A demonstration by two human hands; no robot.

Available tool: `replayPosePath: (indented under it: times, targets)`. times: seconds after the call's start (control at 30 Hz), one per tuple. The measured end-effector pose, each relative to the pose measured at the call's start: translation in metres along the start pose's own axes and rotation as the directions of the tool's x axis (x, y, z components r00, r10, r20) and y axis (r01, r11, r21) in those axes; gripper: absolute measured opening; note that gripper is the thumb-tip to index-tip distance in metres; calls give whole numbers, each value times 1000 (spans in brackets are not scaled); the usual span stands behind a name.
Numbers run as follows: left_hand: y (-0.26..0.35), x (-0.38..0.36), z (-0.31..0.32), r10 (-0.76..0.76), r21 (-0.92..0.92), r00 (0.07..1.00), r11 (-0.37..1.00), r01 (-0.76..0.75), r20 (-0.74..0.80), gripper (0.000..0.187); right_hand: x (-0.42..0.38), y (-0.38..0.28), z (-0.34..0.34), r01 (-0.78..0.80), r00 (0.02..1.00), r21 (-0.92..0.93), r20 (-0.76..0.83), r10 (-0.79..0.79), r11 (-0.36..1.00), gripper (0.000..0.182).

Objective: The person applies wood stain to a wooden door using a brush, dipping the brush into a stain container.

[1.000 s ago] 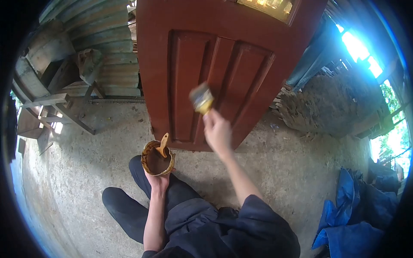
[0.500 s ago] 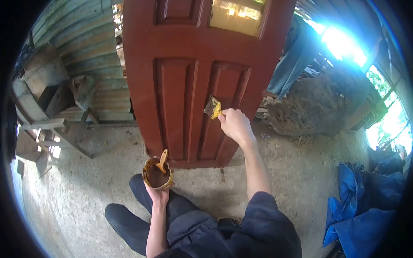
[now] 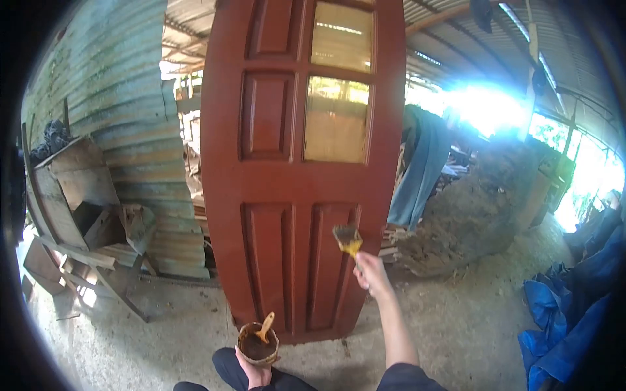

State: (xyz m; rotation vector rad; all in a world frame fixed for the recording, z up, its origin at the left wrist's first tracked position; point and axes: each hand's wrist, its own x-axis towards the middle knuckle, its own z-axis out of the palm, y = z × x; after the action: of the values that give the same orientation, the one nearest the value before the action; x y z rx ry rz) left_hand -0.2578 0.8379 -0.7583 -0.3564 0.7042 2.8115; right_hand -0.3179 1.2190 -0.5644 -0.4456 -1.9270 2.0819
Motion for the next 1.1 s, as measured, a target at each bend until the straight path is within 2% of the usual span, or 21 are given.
replayPosePath:
  times: [0.03,0.13,0.27,0.37,0.43,0.47,0.53,0.6,0.67,0.73,0.8,0.87,0.9,0.93,1.0,1.07,1.1]
  targets:
    - [-1,9,-15,13,11,998,1000,-14,53,77,-6,4,4,-24,1000,11,-8,25,1000,24]
    - [15,10,8,9,-1,997,1000,-9,77,77,-10,15,0,-83,996,-35,-11,83,996,25]
    - [56,5,72,12,-2,995,1000,-12,99,77,-12,-12,12,-191,979,-100,-88,183,976,28]
    - [80,-23,128,-20,17,996,1000,19,91,77,-11,-32,16,-251,966,-94,-82,244,963,29]
    - [107,-48,161,-37,57,996,998,33,75,77,-7,-46,24,-292,953,-258,-155,259,921,27]
    - [121,-62,177,-43,78,997,996,38,65,77,-8,-56,31,-305,950,-245,-148,276,920,27]
    - [144,-93,214,-60,115,997,992,55,43,78,-11,-78,41,-347,936,-399,-204,287,849,28]
    - [160,-120,269,-16,137,1000,990,15,4,77,-24,-107,52,-364,929,-421,-226,292,831,22]
    - [181,-156,326,23,162,998,987,-14,-56,77,-43,-161,65,-103,986,-521,-164,20,847,34]
    - [202,-186,389,19,221,999,975,-10,-41,77,-55,-227,67,121,984,-453,-65,-168,883,33]
    - [222,-214,460,40,230,993,973,-13,-115,76,-85,-361,73,193,981,-352,65,-182,916,32]
    - [239,-243,512,62,236,980,972,-15,-189,75,-120,-502,78,235,966,-410,199,-165,881,29]
    - [244,-250,528,54,228,986,974,-17,-161,75,-132,-554,76,245,954,-385,261,-149,890,27]
    - [248,-256,541,45,220,990,975,-15,-131,76,-144,-596,73,251,938,-360,319,-134,899,26]
    - [253,-264,567,27,208,994,978,-4,-105,78,-167,-664,71,264,929,-328,338,-148,907,24]
    - [256,-270,594,32,194,995,981,-12,-99,77,-188,-713,69,425,885,-292,333,-325,857,20]
    - [249,-260,583,58,148,996,988,-49,-62,74,-198,-728,67,427,883,-298,341,-323,854,18]
